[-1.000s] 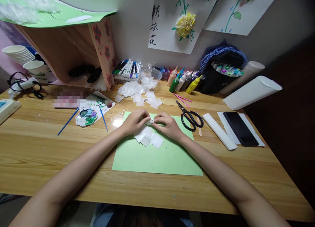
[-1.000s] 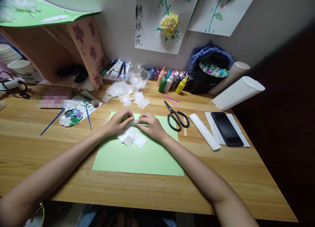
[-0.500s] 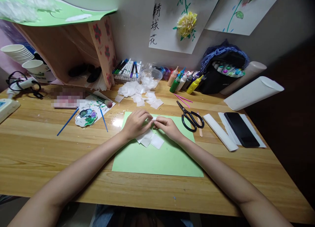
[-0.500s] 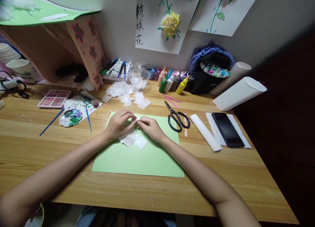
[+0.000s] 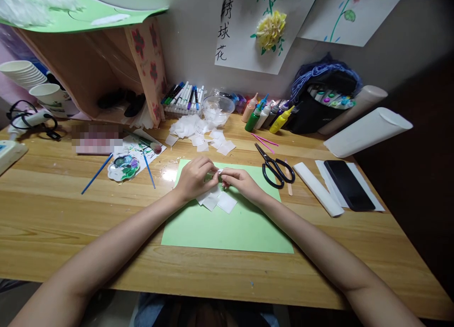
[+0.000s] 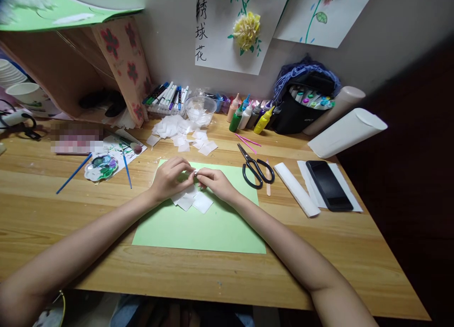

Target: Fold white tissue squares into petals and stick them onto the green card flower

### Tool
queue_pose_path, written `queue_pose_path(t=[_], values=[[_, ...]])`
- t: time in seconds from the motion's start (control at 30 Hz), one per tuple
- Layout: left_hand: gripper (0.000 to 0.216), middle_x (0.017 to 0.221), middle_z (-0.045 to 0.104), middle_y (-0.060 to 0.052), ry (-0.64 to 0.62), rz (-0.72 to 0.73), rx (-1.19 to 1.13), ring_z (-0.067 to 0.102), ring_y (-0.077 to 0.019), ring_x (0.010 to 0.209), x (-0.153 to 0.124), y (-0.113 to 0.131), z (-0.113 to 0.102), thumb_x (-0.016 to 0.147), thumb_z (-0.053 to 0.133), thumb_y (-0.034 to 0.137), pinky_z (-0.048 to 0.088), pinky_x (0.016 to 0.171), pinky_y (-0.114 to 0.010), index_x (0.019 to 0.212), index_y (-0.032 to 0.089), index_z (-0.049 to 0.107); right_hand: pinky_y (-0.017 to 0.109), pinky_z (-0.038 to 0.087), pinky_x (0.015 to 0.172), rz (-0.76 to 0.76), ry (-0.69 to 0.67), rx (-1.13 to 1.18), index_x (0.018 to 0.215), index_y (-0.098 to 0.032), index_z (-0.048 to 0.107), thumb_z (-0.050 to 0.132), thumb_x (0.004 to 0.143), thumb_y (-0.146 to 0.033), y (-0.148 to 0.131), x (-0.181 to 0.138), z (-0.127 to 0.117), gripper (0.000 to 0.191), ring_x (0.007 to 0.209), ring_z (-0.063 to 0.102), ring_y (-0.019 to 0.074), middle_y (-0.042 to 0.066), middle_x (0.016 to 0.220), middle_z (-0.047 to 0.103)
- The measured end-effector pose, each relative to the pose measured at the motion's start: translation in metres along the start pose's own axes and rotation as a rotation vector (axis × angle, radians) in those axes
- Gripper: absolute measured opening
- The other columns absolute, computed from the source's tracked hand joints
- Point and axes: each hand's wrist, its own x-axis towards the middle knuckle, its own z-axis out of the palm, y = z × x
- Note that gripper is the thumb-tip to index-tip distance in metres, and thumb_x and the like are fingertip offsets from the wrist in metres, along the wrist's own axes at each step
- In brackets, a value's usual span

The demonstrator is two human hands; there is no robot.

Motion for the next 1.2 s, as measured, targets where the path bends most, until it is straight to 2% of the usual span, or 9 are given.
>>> queue_pose_path(t=[0.27,0.5,0.67,0.87,1.0,1.2], values=[[0.007,0.074,0.062,-0.003,0.007,0.028,-0.023,0.055,-0.0146,0.070,0.0004,0.0005,-0.0005,0.081,0.058,0.021,0.042,0.063,-0.027,0.077,0.017,0.061,0.025,0.034,0.061,-0.021,0.046,-0.099,0.068,-0.016,0.059,0.054,0.084,-0.033,0.0005,-0.0005,0.0001,0.025,0.062,0.045,0.0105,-0.002,0.066,0.049],[0.010,0.071,0.063,-0.003,0.010,0.054,-0.019,0.055,-0.0142,0.068,0.0010,0.0009,-0.0022,0.082,0.057,0.022,0.042,0.062,-0.026,0.076,0.016,0.063,0.026,0.036,0.061,-0.018,0.069,-0.102,0.069,-0.015,0.061,0.054,0.084,-0.035,0.0017,-0.0005,0.0009,0.026,0.061,0.048,0.0108,-0.001,0.065,0.053],[0.013,0.072,0.064,-0.003,0.018,0.054,-0.007,0.057,-0.0142,0.068,0.0013,0.0015,-0.0027,0.082,0.059,0.027,0.043,0.062,-0.026,0.077,0.017,0.065,0.026,0.039,0.060,0.009,0.076,-0.007,0.065,-0.015,0.060,0.056,0.082,-0.039,0.0038,0.0009,0.0008,0.030,0.058,0.050,0.0104,0.000,0.062,0.054],[0.012,0.069,0.063,-0.003,0.008,0.024,0.011,0.054,-0.0136,0.065,0.0010,0.0018,-0.0016,0.080,0.058,0.025,0.041,0.060,-0.025,0.073,0.017,0.064,0.027,0.042,0.059,0.099,0.107,0.143,0.077,-0.013,0.064,0.050,0.082,-0.050,0.0092,0.0021,0.0011,0.040,0.055,0.052,0.0118,0.002,0.059,0.060],[0.011,0.068,0.062,-0.003,-0.007,-0.002,-0.007,0.054,-0.0136,0.064,0.0003,0.0008,-0.0009,0.078,0.058,0.022,0.041,0.060,-0.026,0.070,0.017,0.064,0.026,0.041,0.060,0.065,0.089,0.069,0.080,-0.014,0.066,0.054,0.082,-0.047,0.0068,0.0006,0.0014,0.035,0.057,0.051,0.0111,0.000,0.060,0.056],[0.012,0.069,0.063,-0.003,-0.024,-0.036,-0.055,0.055,-0.0137,0.066,-0.0002,0.0011,-0.0005,0.079,0.058,0.023,0.042,0.062,-0.026,0.070,0.017,0.063,0.025,0.035,0.060,-0.020,0.069,-0.103,0.072,-0.015,0.066,0.056,0.084,-0.040,0.0017,-0.0024,0.0020,0.030,0.060,0.047,0.0102,-0.001,0.065,0.053]])
